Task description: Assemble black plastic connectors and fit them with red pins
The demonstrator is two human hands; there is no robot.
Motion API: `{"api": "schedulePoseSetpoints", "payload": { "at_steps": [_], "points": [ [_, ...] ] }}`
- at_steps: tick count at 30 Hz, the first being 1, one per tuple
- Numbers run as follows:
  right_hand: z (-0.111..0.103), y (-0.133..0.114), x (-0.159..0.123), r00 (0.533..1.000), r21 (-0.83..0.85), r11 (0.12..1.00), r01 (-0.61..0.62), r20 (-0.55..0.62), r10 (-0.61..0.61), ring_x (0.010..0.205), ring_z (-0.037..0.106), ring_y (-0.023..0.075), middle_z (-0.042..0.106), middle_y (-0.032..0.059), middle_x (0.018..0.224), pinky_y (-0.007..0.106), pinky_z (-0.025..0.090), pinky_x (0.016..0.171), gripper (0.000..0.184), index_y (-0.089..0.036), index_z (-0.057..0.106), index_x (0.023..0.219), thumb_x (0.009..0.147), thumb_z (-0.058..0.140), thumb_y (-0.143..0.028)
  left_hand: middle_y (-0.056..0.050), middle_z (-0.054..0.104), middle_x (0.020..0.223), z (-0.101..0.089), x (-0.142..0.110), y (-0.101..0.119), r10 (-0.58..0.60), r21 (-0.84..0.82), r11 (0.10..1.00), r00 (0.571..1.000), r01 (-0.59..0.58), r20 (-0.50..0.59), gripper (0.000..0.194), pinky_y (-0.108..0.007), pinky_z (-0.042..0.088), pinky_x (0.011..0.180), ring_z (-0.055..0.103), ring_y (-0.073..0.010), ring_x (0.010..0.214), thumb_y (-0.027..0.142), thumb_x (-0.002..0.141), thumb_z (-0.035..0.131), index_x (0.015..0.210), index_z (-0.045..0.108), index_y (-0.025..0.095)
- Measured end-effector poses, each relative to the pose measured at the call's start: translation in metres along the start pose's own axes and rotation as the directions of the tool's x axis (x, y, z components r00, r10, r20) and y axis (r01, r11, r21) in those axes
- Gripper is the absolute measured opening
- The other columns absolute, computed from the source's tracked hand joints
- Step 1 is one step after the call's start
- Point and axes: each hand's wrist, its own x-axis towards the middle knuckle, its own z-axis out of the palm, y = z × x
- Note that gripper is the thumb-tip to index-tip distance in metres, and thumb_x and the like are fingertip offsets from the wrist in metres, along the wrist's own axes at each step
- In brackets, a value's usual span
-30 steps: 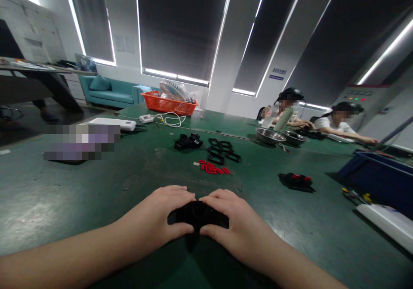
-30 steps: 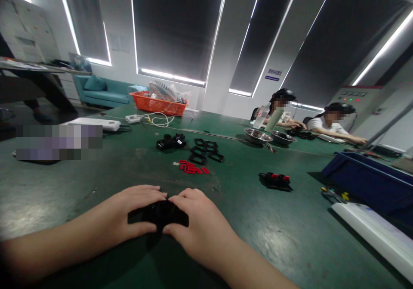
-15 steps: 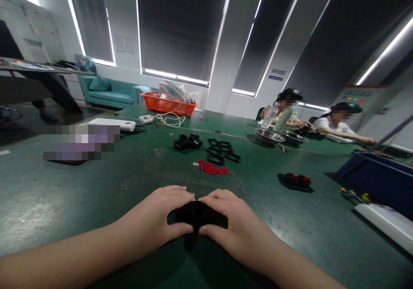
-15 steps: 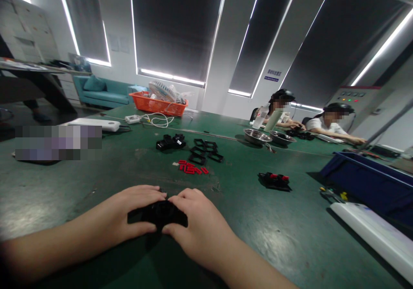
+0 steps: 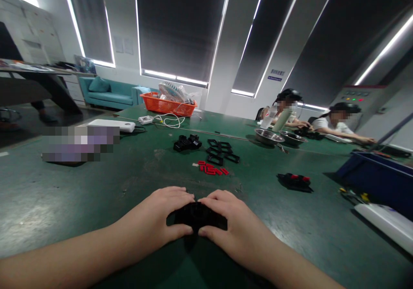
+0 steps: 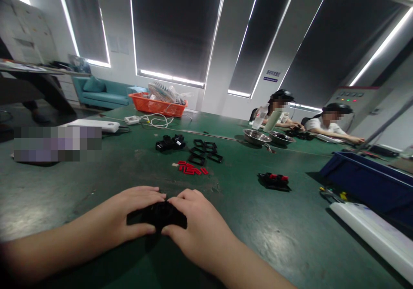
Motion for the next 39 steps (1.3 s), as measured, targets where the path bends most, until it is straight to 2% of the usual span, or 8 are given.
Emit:
{"api": "schedulePoseSetpoints", "payload": {
  "at_steps": [12,18,39],
  "points": [
    [-0.0041,0.0041,0.0018,0.999,-0.004,1.0,0.022,0.032,-0.022,0.104,0.057,0.021,0.066,0.0047,0.108,0.033,0.043,0.093,0.039,-0.021,0.07,0.11,0.073,0.078,-0.02,-0.008,0.065,0.131,0.0027,-0.0029,-0.0018,-0.015,0.012,1.0,1.0,0.015,-0.012,0.051,-0.049,0.038,0.11,0.053,-0.0308,0.127,0.027,0.076,0.075,0.126,0.063,0.024],
    [-0.0029,0.0035,-0.0005,0.998,-0.009,0.998,0.057,0.005,-0.057,0.103,0.057,0.0193,0.066,0.0043,0.106,0.031,0.043,0.093,0.029,-0.02,0.071,0.102,0.074,0.07,-0.012,-0.008,0.064,0.133,-0.0002,-0.0009,0.0012,-0.019,0.05,0.999,1.0,0.018,0.019,0.052,-0.049,0.038,0.111,0.052,-0.0318,0.128,0.027,0.077,0.074,0.127,0.062,0.023],
    [-0.0008,0.0051,0.0004,0.998,-0.039,0.997,0.066,0.014,-0.066,0.103,0.056,0.0197,0.065,0.0053,0.105,0.032,0.043,0.092,0.035,-0.018,0.069,0.109,0.075,0.071,-0.013,-0.008,0.065,0.13,0.0004,-0.0029,-0.0018,0.01,0.034,0.999,1.0,-0.01,-0.006,0.051,-0.05,0.037,0.111,0.053,-0.0314,0.127,0.029,0.077,0.076,0.126,0.063,0.024]
  ]
}}
